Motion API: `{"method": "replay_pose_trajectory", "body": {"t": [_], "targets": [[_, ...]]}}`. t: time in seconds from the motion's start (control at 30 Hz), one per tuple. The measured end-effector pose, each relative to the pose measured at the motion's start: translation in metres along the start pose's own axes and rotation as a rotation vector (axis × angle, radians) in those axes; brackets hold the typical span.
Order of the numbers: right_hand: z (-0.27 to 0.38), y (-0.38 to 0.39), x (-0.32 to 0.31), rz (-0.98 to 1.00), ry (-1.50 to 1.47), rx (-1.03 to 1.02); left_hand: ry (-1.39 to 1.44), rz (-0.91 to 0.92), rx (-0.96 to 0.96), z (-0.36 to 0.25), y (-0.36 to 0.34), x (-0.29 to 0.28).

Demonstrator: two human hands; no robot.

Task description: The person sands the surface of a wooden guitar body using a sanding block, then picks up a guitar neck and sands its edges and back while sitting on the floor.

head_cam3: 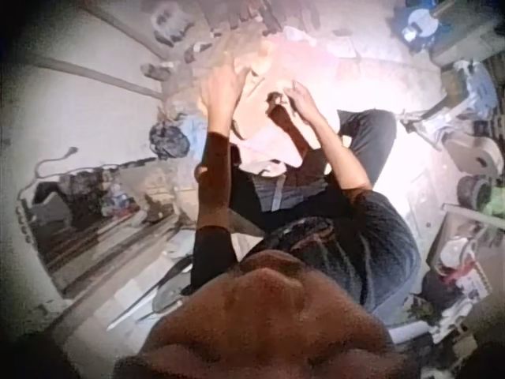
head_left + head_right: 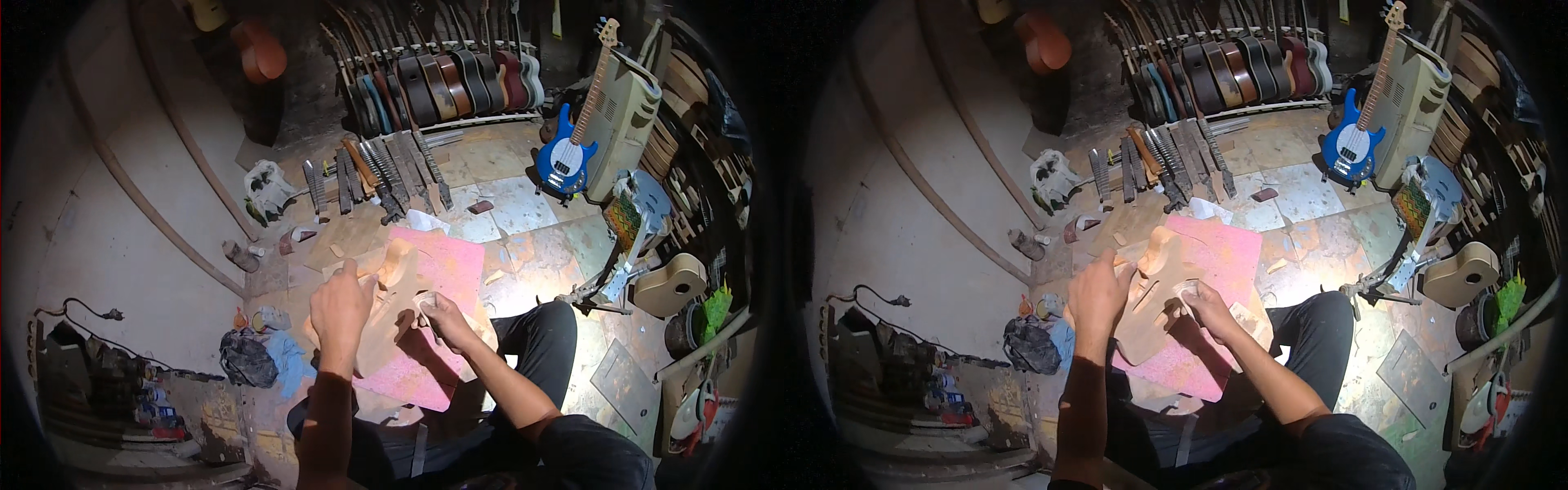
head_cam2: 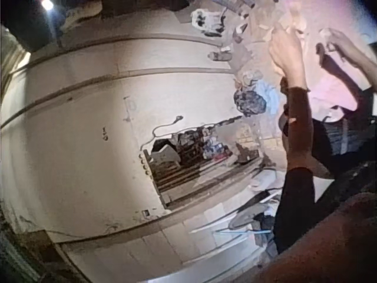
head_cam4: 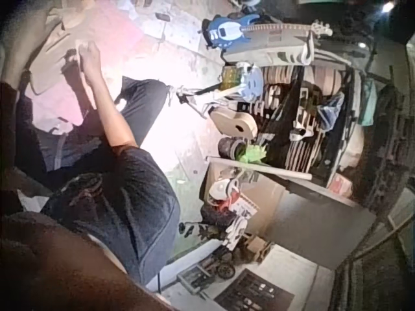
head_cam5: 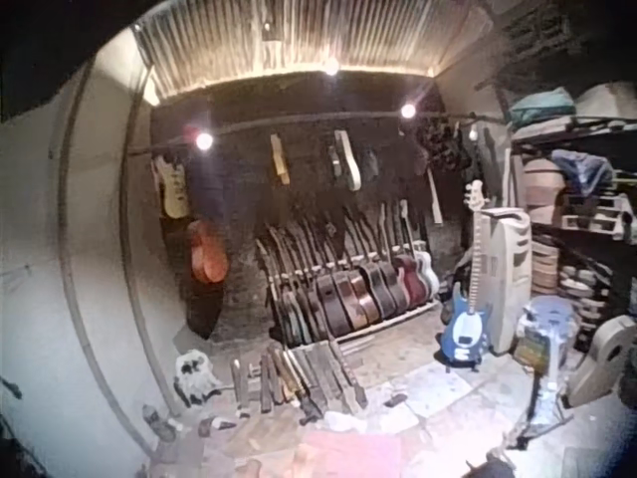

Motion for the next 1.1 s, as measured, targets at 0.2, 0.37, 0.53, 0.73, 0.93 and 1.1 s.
{"method": "replay_pose_trajectory", "body": {"t": [0.2, 0.37, 0.53, 0.73, 0.93, 1.1], "targets": [[-0.005, -0.020, -0.004, -0.182, 0.145, -0.032, 0.015, -0.013, 0.001, 0.002, -0.001, 0.003], [0.024, -0.056, -0.013, -0.397, 0.222, -0.452, 0.022, -0.014, -0.004, 0.003, -0.002, 0.005], [0.028, -0.062, -0.009, -0.458, 0.268, -0.647, 0.032, -0.031, 0.011, 0.003, -0.005, 0.005], [0.055, -0.063, -0.004, -0.475, 0.392, -0.810, 0.025, -0.024, 0.003, 0.007, -0.008, 0.003], [0.040, -0.071, 0.000, -0.430, 0.316, -0.682, 0.010, -0.011, -0.012, 0.015, -0.013, 0.007], [0.031, -0.075, -0.006, -0.493, 0.304, -0.600, 0.004, -0.005, 0.006, 0.012, -0.016, 0.010]]}}
Point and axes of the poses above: each hand's wrist, its own y-axis away from the middle knuckle, its own x-axis out of the palm, z = x × y, the point moved 10 cm from there along -y, towards the middle knuckle, and after that the axes turned 1 degree about -x, right-handed, at the moved point
